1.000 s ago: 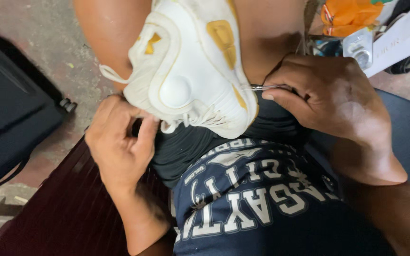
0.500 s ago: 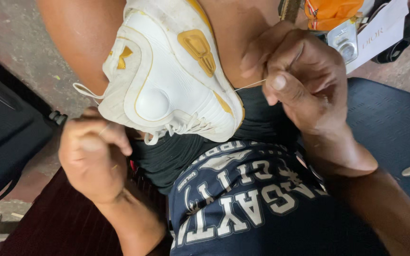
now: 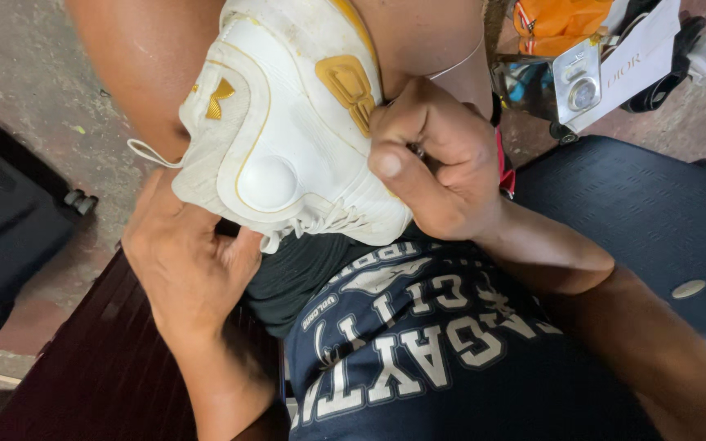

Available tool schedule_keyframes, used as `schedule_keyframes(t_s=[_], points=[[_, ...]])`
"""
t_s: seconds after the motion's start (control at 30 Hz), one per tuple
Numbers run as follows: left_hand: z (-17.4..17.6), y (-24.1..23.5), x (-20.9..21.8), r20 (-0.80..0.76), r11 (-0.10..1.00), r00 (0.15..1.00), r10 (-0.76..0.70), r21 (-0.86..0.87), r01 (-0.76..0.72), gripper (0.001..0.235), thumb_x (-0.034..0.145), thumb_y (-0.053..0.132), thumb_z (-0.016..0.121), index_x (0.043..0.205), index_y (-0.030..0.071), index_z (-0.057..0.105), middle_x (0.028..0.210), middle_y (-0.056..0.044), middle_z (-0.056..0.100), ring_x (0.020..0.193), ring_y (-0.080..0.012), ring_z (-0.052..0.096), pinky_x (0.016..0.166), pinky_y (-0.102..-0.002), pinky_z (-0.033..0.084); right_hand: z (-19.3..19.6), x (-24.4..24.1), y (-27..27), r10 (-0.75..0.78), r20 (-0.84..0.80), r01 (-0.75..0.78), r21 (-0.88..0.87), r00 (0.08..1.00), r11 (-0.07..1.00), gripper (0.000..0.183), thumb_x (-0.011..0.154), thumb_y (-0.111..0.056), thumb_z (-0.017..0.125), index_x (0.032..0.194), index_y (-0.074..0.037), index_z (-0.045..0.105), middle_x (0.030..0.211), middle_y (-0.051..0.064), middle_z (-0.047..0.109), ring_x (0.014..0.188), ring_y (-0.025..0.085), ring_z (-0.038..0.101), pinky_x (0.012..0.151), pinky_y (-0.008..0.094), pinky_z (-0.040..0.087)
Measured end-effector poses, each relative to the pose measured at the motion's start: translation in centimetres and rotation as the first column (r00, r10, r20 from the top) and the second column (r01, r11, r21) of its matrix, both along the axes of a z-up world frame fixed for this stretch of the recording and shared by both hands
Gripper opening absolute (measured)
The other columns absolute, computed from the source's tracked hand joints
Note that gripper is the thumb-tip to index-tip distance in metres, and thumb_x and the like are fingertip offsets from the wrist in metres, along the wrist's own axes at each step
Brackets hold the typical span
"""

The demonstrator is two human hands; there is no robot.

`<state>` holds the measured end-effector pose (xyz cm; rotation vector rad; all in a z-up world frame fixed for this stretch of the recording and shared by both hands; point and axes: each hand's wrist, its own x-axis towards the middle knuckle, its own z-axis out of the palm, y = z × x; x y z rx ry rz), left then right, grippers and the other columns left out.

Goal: The person is repairing a white and gold sneaker by hand. They use a needle and thread to stitch the upper part of the shoe, repeatedly pushing the needle through the material and pulling the thread tight.

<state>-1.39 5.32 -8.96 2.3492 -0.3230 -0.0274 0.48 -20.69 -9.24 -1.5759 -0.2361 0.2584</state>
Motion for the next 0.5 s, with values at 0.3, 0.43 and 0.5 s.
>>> schedule_keyframes(t_s=[0.3,0.43,0.5], points=[[-3.3,2.2,-0.6,-0.180,0.928,0.984,0.010,-0.365,-0.077,0.017,0.089,0.009,0.081,0.087,0.000,0.066,0.087,-0.008,0.067,0.077,-0.0186,0.063,0.073,-0.029,0.050,-0.5,-0.1,0.9,-0.042,0.309,0.132,-0.275,0.950,0.952,0.023,0.112,-0.019,0.062,0.097,-0.004,0.055,0.085,0.005,0.060,0.067,0.010,0.052,0.061,0.026,0.042],[-2.4,2.4,-0.4,-0.274,0.945,0.954,0.124,-0.261,-0.198,0.017,0.091,0.006,0.080,0.096,-0.006,0.069,0.089,-0.010,0.064,0.074,-0.0145,0.058,0.066,-0.027,0.043,0.0,-0.1,0.2,-0.035,0.059,0.042,-0.113,0.998,0.993,0.025,0.116,-0.020,0.059,0.098,-0.005,0.050,0.079,0.002,0.058,0.063,0.007,0.050,0.060,0.022,0.042],[-1.4,2.8,-0.2,-0.296,0.937,0.947,0.124,-0.280,-0.210,0.018,0.095,0.008,0.077,0.102,-0.007,0.068,0.092,-0.010,0.062,0.074,-0.0124,0.056,0.066,-0.024,0.042,0.0,0.0,-0.8,-0.020,-0.027,0.021,0.035,0.999,0.999,0.023,0.116,-0.021,0.055,0.102,-0.005,0.048,0.083,0.003,0.059,0.059,0.005,0.048,0.058,0.020,0.043]])
